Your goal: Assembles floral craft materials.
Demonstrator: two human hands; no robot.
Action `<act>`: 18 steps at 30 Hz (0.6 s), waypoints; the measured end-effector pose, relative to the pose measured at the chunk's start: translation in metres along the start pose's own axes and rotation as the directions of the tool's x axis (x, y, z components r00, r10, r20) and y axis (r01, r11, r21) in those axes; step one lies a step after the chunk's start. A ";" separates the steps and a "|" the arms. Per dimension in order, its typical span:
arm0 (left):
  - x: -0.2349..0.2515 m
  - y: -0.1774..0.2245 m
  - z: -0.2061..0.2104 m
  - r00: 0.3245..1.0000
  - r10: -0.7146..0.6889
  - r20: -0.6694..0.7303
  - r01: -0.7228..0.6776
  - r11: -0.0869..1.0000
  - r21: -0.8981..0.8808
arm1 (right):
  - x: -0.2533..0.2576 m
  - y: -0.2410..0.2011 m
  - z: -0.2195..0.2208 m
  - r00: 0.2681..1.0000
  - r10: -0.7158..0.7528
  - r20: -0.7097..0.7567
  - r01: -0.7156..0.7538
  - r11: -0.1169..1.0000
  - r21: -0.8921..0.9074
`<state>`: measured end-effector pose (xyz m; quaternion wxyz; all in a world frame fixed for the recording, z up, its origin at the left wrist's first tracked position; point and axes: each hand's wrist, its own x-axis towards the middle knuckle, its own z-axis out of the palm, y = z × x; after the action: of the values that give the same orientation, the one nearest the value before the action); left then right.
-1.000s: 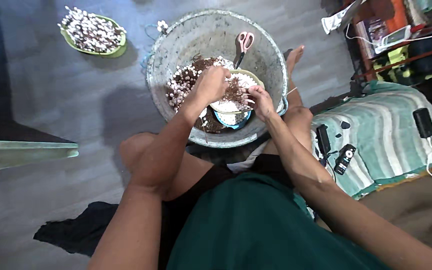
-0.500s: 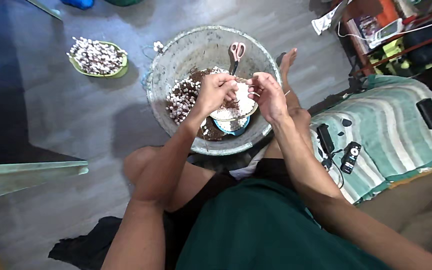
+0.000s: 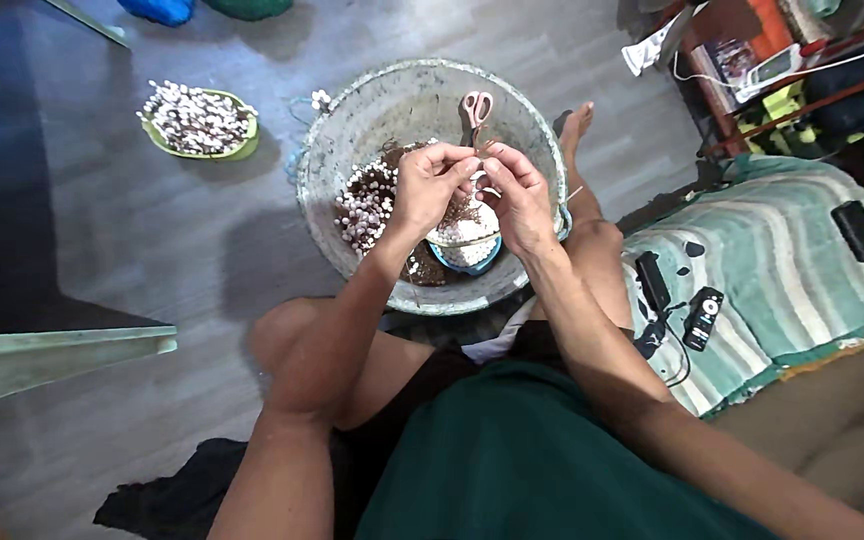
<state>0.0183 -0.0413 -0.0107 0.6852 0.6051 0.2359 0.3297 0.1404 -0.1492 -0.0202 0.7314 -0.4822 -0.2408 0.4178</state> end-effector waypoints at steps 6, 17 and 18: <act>-0.003 0.007 0.002 1.000 0.010 0.007 -0.011 0.993 0.119 | 0.000 -0.002 0.003 0.997 0.006 -0.078 -0.009 0.999 -0.038; 0.001 0.019 -0.010 0.999 0.005 0.046 -0.001 0.997 -0.079 | 0.005 -0.020 0.021 0.999 0.007 -0.050 -0.014 0.991 -0.132; 0.002 0.021 -0.012 0.999 0.010 0.036 -0.007 0.996 -0.093 | 0.006 -0.022 0.025 0.999 0.011 -0.040 -0.015 0.992 -0.123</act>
<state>0.0071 -0.0308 0.0083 0.7154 0.5794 0.2054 0.3321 0.1332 -0.1359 0.0100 0.7021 -0.5361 -0.2486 0.3974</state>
